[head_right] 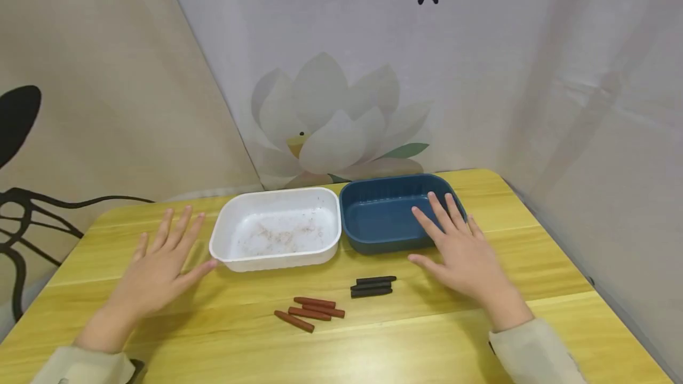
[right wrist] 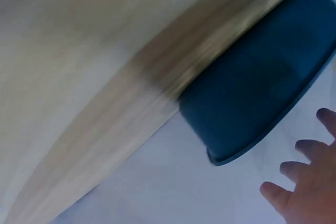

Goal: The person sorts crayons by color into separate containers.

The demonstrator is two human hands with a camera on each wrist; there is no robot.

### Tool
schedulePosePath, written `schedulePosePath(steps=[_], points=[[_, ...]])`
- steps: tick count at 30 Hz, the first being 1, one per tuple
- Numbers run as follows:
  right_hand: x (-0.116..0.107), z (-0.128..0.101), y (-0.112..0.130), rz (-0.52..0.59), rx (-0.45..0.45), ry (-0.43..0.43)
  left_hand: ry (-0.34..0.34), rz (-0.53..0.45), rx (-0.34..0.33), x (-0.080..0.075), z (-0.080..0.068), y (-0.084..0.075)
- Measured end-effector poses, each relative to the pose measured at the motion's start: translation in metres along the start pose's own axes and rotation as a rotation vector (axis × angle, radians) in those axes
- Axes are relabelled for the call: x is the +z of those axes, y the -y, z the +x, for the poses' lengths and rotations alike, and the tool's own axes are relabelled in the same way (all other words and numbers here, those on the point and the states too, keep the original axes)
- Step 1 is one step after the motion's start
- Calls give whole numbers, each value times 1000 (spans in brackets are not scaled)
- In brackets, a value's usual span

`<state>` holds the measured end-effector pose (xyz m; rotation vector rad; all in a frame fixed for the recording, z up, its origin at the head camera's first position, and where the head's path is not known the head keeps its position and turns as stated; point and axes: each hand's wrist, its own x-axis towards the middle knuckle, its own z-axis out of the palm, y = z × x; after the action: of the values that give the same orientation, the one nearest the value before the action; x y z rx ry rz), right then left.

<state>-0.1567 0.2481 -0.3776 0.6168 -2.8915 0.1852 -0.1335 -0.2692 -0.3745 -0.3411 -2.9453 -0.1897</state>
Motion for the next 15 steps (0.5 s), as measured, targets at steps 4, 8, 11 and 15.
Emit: schedulePosePath(steps=[4,8,11,15], points=[[0,4,8,-26,-24,-2,12,-12,8,1,5,-3],[2,7,15,-39,-54,-22,37,-34,19,2,10,-7],[4,10,20,-26,-79,-39,47,-48,29,4,15,-10],[4,14,28,0,-104,-42,55,-73,35,6,20,-14]])
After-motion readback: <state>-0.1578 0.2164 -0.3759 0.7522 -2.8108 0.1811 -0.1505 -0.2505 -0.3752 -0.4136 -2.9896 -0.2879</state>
